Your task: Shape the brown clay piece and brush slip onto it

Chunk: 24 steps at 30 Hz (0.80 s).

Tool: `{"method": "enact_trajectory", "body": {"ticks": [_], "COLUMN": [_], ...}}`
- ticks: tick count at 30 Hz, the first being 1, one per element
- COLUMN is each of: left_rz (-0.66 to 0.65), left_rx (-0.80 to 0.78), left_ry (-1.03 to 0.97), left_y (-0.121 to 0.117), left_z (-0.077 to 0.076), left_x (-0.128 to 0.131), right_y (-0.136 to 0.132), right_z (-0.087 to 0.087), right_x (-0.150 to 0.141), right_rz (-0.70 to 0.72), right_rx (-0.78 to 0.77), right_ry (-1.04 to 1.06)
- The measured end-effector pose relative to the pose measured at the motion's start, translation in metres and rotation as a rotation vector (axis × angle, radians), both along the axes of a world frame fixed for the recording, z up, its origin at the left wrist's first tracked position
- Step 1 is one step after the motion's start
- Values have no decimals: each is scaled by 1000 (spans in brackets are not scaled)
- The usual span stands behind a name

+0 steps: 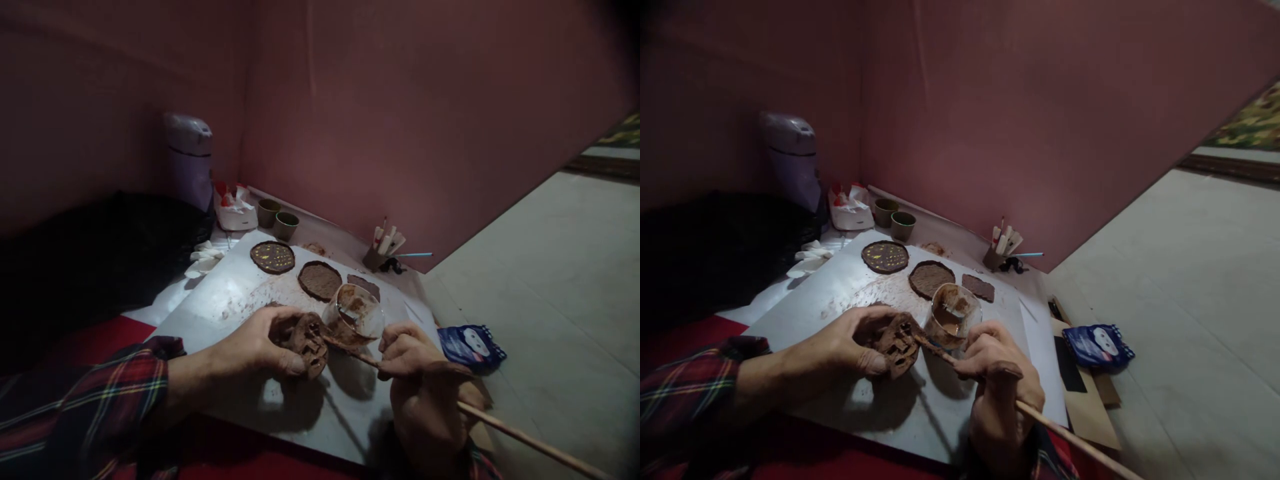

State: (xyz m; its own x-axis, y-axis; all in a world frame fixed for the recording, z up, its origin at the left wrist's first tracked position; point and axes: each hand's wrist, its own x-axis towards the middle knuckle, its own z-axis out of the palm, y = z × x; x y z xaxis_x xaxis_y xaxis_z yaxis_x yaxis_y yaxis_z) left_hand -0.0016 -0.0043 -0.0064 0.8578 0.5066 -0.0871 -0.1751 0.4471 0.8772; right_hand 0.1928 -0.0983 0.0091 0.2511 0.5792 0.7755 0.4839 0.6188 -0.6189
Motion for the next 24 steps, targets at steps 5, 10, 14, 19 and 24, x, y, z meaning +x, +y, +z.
{"method": "enact_trajectory", "body": {"ticks": [5, 10, 14, 19, 24], "left_rz": [-34, -34, -42, -53, -59], "left_rx": [0, -5, 2, 15, 20], "left_ry": [0, 7, 2, 14, 13], "left_y": [-1, -1, -2, -2, -2], "left_z": [2, 3, 0, 0, 0], "left_x": [0, -1, -1, -2, -1], "right_y": [-1, -5, 0, 7, 6], "right_z": [-5, 2, 12, 20, 19], "right_x": [-3, -10, -12, -15, -14], "right_rz": [10, 37, 45, 30, 55], "right_rx": [-1, -28, 39, 68, 88], "right_ry": [-17, -9, 146, 235, 255]}}
